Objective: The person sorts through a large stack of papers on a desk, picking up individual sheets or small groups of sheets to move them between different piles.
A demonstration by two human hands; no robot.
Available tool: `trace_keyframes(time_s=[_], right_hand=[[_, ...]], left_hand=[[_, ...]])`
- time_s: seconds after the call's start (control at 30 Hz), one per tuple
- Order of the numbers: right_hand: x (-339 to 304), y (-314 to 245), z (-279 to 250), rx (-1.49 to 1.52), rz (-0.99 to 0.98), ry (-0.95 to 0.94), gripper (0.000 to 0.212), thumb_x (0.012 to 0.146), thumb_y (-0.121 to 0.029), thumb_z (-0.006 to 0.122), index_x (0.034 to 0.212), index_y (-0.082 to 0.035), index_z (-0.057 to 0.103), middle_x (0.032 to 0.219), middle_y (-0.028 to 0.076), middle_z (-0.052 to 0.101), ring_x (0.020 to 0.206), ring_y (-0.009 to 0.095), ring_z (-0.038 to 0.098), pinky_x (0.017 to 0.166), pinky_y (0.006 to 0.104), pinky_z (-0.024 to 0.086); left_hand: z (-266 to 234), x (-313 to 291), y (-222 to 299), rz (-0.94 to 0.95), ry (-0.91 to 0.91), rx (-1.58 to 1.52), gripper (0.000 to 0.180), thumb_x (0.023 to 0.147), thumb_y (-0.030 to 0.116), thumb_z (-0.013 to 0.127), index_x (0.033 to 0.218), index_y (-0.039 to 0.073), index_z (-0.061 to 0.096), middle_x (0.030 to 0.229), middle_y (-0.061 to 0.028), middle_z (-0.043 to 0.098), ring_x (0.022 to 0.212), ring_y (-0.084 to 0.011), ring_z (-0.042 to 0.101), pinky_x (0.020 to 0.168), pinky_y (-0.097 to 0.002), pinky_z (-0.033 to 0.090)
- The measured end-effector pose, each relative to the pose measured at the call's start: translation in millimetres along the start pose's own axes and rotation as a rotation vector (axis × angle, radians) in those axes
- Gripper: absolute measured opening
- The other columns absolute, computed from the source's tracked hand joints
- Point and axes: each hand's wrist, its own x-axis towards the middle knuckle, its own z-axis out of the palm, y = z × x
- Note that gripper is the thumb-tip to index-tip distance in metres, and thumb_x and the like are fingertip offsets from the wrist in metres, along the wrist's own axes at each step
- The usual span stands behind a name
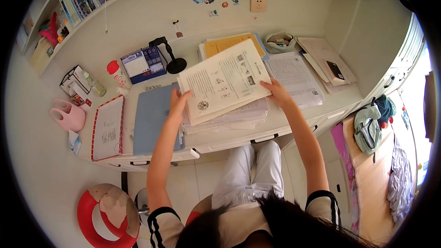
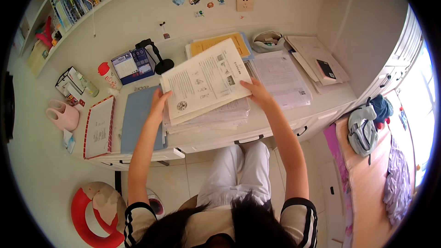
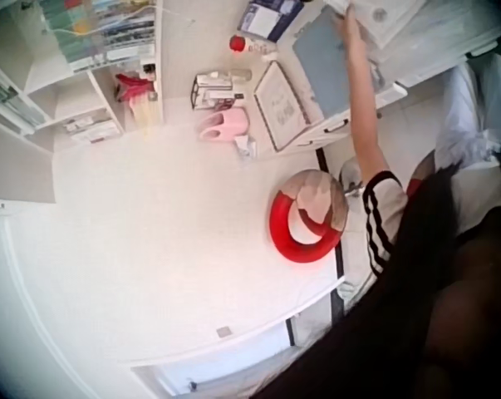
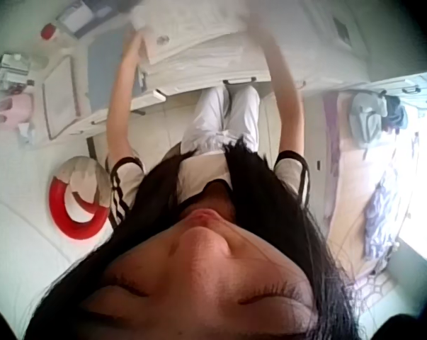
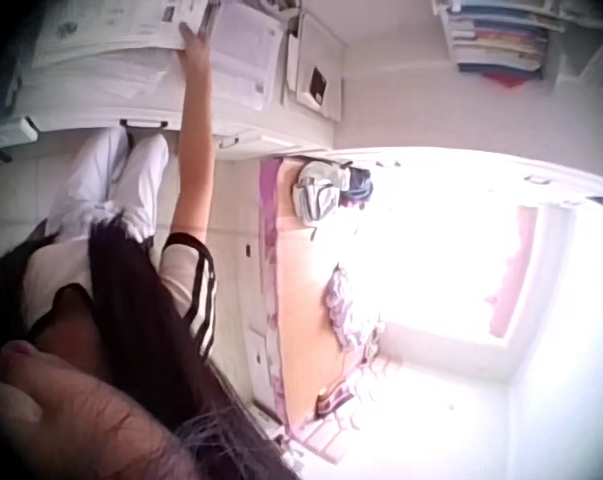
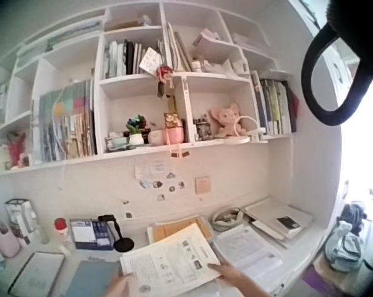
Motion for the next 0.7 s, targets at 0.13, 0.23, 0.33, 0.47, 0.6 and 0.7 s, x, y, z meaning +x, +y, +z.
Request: trace_keyframes(time_s=[0.13,0.23,0.33,0.47,0.6,0.7], right_hand=[[-3,-6,6,0.0,-0.15,-0.006,0.033,0.076,-0.012,0.053,0.106,-0.002,0.044,0.098,0.007,0.053,0.087,0.014,0.052,0.072,0.025,0.043],[-5,-28,11,-0.22,-0.203,-0.059,0.031,0.074,-0.014,0.056,0.102,-0.002,0.049,0.094,0.006,0.055,0.084,0.012,0.053,0.071,0.0238,0.042],[-7,-36,21,-0.392,-0.24,-0.072,0.03,0.071,-0.016,0.06,0.097,-0.001,0.053,0.09,0.006,0.057,0.082,0.012,0.053,0.072,0.0236,0.041],[4,-13,5,-0.416,-0.256,-0.049,0.034,0.067,-0.017,0.064,0.095,0.0,0.054,0.088,0.006,0.058,0.082,0.012,0.053,0.073,0.0244,0.04],[3,3,10,-0.531,-0.199,0.056,0.041,0.068,-0.017,0.064,0.102,0.0,0.049,0.097,0.008,0.054,0.089,0.014,0.05,0.078,0.0249,0.038],[9,-17,14,-0.442,-0.197,0.06,0.042,0.07,-0.018,0.062,0.104,0.001,0.047,0.096,0.008,0.054,0.088,0.014,0.05,0.077,0.0248,0.038]], left_hand=[[-1,5,23,0.082,-0.285,-0.354,0.044,0.072,0.015,0.057,0.109,0.0,0.038,0.105,-0.0114,0.048,0.094,-0.0183,0.048,0.079,-0.0273,0.037],[4,3,60,0.281,-0.251,-0.37,0.041,0.072,0.016,0.058,0.105,-0.001,0.041,0.101,-0.0107,0.051,0.092,-0.0186,0.049,0.078,-0.0279,0.038],[7,3,71,0.29,-0.357,-0.404,0.035,0.072,0.015,0.058,0.101,-0.001,0.045,0.095,-0.0095,0.054,0.088,-0.0174,0.051,0.076,-0.0265,0.039],[1,3,26,0.279,-0.275,-0.056,0.031,0.073,0.013,0.057,0.1,0.0,0.048,0.093,-0.009,0.055,0.085,-0.0151,0.052,0.073,-0.025,0.04],[4,2,11,0.129,-0.429,0.13,0.037,0.07,0.015,0.061,0.101,0.0,0.048,0.095,-0.0083,0.054,0.087,-0.0145,0.051,0.075,-0.0254,0.039],[17,3,30,0.061,-0.393,0.142,0.041,0.068,0.015,0.064,0.102,-0.001,0.048,0.097,-0.0079,0.054,0.091,-0.0151,0.049,0.078,-0.0268,0.038]])
